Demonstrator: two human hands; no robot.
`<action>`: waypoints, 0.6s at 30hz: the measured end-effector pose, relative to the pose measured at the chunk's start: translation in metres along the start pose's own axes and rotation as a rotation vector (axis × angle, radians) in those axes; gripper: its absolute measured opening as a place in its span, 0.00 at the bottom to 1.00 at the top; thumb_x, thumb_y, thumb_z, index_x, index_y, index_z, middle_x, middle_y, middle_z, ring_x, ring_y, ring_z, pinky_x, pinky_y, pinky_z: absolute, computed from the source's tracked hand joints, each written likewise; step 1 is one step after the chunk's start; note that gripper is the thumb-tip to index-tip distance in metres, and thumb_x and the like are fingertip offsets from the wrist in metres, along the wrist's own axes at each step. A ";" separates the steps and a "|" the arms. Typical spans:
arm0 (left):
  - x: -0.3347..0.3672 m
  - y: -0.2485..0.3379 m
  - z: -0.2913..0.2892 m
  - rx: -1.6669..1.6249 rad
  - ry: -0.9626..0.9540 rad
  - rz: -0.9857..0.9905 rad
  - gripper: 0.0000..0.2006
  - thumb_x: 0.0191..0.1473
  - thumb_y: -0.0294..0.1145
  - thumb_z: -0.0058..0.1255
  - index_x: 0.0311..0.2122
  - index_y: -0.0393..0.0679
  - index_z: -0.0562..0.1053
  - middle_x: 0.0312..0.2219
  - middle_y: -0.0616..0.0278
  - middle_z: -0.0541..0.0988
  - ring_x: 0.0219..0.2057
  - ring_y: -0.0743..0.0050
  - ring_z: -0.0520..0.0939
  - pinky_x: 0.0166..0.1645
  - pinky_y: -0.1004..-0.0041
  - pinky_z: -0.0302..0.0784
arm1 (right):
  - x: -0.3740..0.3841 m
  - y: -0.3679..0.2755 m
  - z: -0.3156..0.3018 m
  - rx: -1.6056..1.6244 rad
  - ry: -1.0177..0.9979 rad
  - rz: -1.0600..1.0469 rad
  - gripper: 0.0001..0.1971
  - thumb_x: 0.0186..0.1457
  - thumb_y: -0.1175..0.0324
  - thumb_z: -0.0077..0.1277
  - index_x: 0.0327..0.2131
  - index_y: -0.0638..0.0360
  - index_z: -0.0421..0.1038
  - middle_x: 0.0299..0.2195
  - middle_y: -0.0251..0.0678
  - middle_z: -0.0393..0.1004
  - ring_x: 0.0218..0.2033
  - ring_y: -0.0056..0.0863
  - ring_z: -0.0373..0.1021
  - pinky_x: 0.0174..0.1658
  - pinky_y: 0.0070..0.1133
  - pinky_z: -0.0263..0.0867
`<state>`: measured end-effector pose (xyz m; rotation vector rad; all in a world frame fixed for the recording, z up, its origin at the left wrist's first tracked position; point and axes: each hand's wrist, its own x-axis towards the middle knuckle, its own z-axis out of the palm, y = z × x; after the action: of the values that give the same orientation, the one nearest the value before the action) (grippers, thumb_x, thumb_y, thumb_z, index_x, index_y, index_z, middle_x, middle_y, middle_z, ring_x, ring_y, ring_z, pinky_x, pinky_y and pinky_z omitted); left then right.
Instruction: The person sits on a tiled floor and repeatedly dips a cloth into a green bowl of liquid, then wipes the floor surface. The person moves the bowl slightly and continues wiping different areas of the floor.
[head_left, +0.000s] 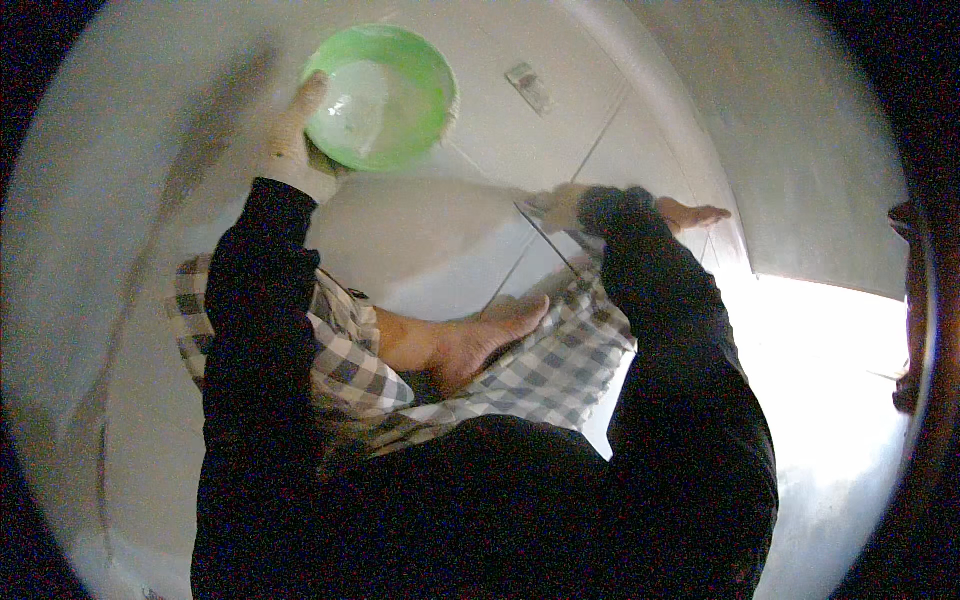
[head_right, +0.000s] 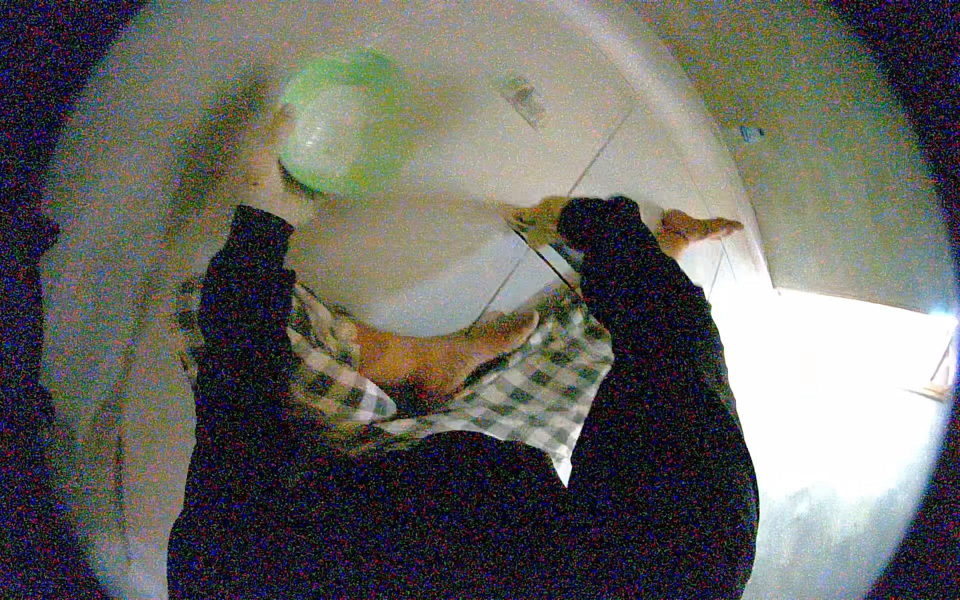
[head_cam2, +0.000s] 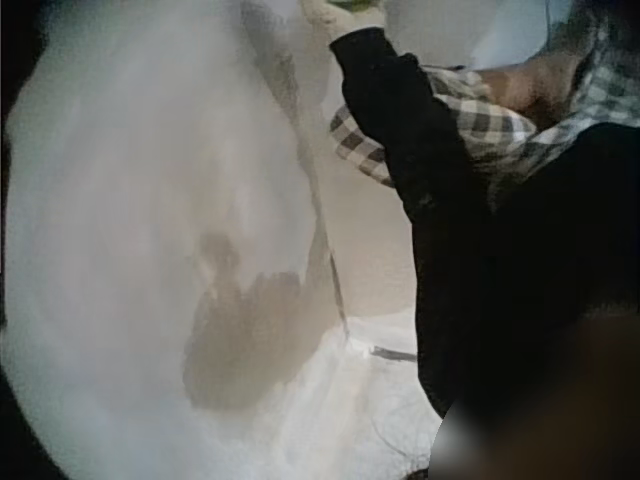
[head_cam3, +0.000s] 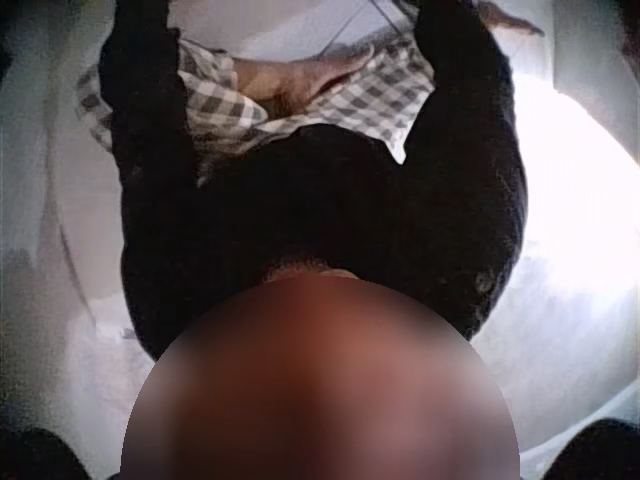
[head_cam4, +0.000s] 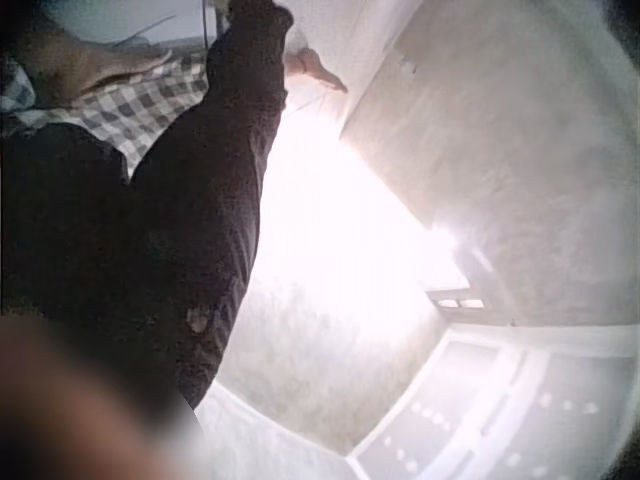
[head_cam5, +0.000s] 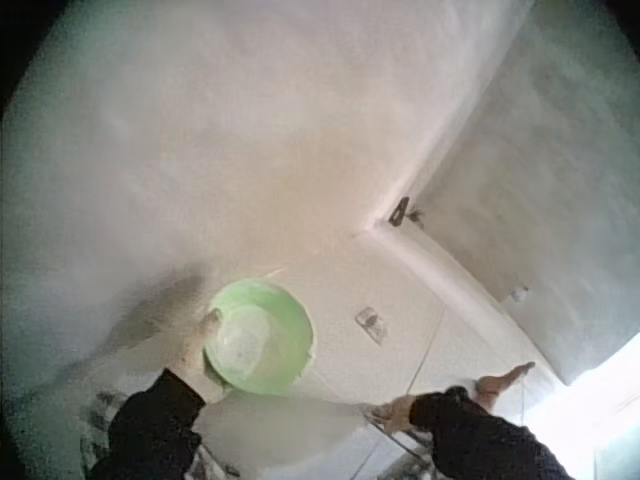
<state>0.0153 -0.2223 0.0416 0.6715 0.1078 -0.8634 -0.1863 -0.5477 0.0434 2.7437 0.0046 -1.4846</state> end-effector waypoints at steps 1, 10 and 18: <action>0.001 0.000 0.000 0.012 -0.011 0.005 0.31 0.48 0.48 0.62 0.56 0.49 0.65 0.50 0.56 0.72 0.50 0.56 0.75 0.50 0.50 0.76 | -0.009 -0.009 0.006 0.009 0.073 -0.027 0.25 0.52 0.53 0.47 0.54 0.46 0.65 0.44 0.46 0.76 0.37 0.50 0.74 0.40 0.38 0.70; 0.013 -0.015 0.006 0.302 -0.044 0.042 0.35 0.47 0.50 0.63 0.56 0.42 0.64 0.47 0.53 0.73 0.46 0.61 0.78 0.45 0.61 0.81 | -0.105 -0.033 -0.025 1.014 0.416 0.063 0.34 0.50 0.59 0.53 0.61 0.54 0.60 0.43 0.34 0.75 0.38 0.24 0.72 0.46 0.22 0.68; 0.002 -0.041 0.011 0.761 0.009 0.284 0.41 0.42 0.52 0.67 0.53 0.32 0.64 0.42 0.51 0.76 0.39 0.65 0.80 0.41 0.66 0.80 | -0.091 -0.090 -0.075 0.114 0.570 0.262 0.32 0.51 0.51 0.49 0.61 0.40 0.57 0.61 0.41 0.60 0.46 0.47 0.71 0.51 0.35 0.67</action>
<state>-0.0151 -0.2483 0.0291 1.3642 -0.3209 -0.6117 -0.1746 -0.4559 0.1589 3.0030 -0.4200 -0.6317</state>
